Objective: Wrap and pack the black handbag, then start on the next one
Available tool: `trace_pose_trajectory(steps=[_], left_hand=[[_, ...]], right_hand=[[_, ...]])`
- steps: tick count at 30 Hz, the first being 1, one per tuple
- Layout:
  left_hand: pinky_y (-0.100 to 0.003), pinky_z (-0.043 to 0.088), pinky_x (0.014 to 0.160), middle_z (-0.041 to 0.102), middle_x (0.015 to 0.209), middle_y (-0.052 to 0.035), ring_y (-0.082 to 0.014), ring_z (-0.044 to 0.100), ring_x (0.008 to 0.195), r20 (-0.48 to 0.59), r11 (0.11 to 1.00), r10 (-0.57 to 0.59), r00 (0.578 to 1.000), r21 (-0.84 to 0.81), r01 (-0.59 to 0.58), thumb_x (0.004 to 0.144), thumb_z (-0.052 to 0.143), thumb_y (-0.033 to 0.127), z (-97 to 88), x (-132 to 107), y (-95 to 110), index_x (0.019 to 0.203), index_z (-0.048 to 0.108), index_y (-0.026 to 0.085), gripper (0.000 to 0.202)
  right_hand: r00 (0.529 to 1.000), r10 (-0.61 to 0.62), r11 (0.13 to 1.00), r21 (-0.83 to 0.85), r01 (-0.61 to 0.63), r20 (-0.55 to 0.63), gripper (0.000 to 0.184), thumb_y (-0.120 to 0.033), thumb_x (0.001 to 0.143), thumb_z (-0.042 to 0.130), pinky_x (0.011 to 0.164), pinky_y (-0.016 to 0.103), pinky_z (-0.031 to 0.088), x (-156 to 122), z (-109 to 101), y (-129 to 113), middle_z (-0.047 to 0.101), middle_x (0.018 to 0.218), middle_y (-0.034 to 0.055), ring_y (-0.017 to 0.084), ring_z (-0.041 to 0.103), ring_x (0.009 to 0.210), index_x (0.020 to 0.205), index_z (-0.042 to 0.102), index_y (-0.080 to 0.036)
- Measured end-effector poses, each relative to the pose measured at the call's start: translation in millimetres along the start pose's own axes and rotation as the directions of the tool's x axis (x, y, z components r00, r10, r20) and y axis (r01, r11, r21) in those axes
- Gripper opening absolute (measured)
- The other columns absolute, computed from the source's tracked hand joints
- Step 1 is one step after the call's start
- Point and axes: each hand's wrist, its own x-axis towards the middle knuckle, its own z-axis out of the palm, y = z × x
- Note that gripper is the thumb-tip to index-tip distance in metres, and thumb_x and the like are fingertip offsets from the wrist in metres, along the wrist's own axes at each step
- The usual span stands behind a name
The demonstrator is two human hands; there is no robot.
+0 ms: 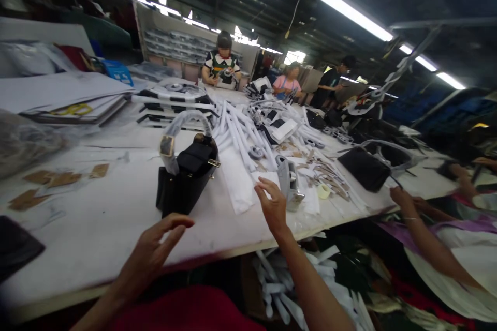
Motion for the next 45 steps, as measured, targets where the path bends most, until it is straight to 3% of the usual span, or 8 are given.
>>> trace_pose_trajectory(steps=[4, 8, 11, 14, 21, 28, 35, 45], left_hand=[[-0.042, 0.043, 0.105, 0.062, 0.131, -0.0142, -0.0302, 0.057, 0.122, 0.276, 0.909, -0.069, 0.959, -0.378, 0.174, 0.076, 0.072, 0.051, 43.5, 8.9, -7.2, 0.122, 0.064, 0.019, 0.057], [-0.040, 0.045, 0.102, 0.068, 0.119, -0.0140, -0.0272, 0.062, 0.114, 0.199, 0.766, -0.139, 0.970, -0.600, 0.233, 0.079, 0.071, 0.050, 66.8, 17.0, -19.8, 0.115, 0.065, 0.015, 0.051], [-0.039, 0.049, 0.094, 0.073, 0.099, -0.0134, -0.0254, 0.069, 0.096, 0.150, 0.762, -0.174, 0.973, -0.606, 0.230, 0.078, 0.070, 0.054, 61.9, 15.0, -20.5, 0.102, 0.067, 0.012, 0.048], [-0.038, 0.052, 0.086, 0.075, 0.090, -0.0141, -0.0245, 0.071, 0.086, 0.355, 0.806, -0.130, 0.926, -0.506, 0.307, 0.082, 0.065, 0.057, 42.8, 7.8, -16.7, 0.103, 0.066, 0.012, 0.050], [-0.036, 0.056, 0.079, 0.074, 0.085, -0.0134, -0.0241, 0.072, 0.079, 0.695, 0.859, -0.130, 0.708, -0.278, 0.430, 0.083, 0.065, 0.057, 8.2, -4.1, -13.8, 0.100, 0.068, 0.013, 0.047], [-0.027, 0.052, 0.061, 0.072, 0.083, -0.0072, -0.0204, 0.071, 0.072, 0.248, 0.896, -0.244, 0.937, -0.312, 0.316, 0.075, 0.074, 0.050, -6.1, -17.1, -28.3, 0.095, 0.059, 0.016, 0.042], [-0.028, 0.050, 0.064, 0.071, 0.069, -0.0052, -0.0181, 0.068, 0.065, -0.069, 0.905, -0.323, 0.944, -0.314, 0.287, 0.071, 0.074, 0.042, -36.7, -34.1, -39.1, 0.071, 0.055, 0.016, 0.032], [-0.027, 0.047, 0.066, 0.072, 0.071, -0.0067, -0.0180, 0.067, 0.068, -0.177, 0.957, -0.286, 0.942, -0.098, 0.272, 0.075, 0.068, 0.038, -77.2, -42.2, -56.3, 0.072, 0.065, 0.015, 0.023]], right_hand=[[0.962, -0.202, 0.979, 0.020, 0.202, 0.183, 0.016, -0.027, 0.090, 0.064, 0.103, 0.048, 0.046, -28.7, 12.8, -61.3, 0.072, 0.114, 0.0045, 0.024, 0.064, 0.111, 0.102, 0.074, -0.031], [0.848, -0.318, 0.948, 0.167, 0.272, 0.424, 0.028, -0.028, 0.087, 0.068, 0.108, 0.051, 0.041, -51.2, 22.5, -95.6, 0.071, 0.118, 0.0038, 0.026, 0.062, 0.115, 0.115, 0.070, -0.033], [0.900, -0.184, 0.961, 0.266, 0.079, 0.396, 0.022, -0.033, 0.087, 0.068, 0.104, 0.049, 0.044, -54.3, 20.3, -101.3, 0.072, 0.114, 0.0045, 0.025, 0.064, 0.110, 0.109, 0.071, -0.032], [0.926, 0.136, 0.926, 0.288, -0.245, 0.352, 0.013, -0.038, 0.087, 0.067, 0.096, 0.044, 0.050, -47.5, 21.0, -97.2, 0.074, 0.101, 0.0049, 0.024, 0.067, 0.099, 0.086, 0.073, -0.027], [0.627, 0.266, 0.669, 0.328, -0.667, 0.733, 0.036, -0.044, 0.069, 0.077, 0.071, 0.032, 0.054, -43.3, 60.6, -122.1, 0.073, 0.105, 0.0047, 0.020, 0.067, 0.081, 0.099, 0.073, -0.023], [0.648, 0.290, 0.620, 0.377, -0.688, 0.704, 0.025, -0.044, 0.069, 0.077, 0.056, 0.027, 0.046, -53.1, 90.8, -149.2, 0.070, 0.076, 0.0012, 0.014, 0.056, 0.060, 0.070, 0.071, -0.020], [0.683, 0.351, 0.629, 0.378, -0.679, 0.641, 0.035, -0.049, 0.074, 0.074, 0.070, 0.030, 0.052, -60.6, 118.8, -131.9, 0.070, 0.080, 0.0030, 0.017, 0.063, 0.073, 0.088, 0.071, -0.018], [0.553, 0.392, 0.611, 0.241, -0.754, 0.735, 0.042, -0.049, 0.070, 0.073, 0.039, 0.023, 0.044, -65.4, 161.3, -136.4, 0.065, 0.063, -0.0004, 0.012, 0.055, 0.045, 0.095, 0.066, -0.017]])
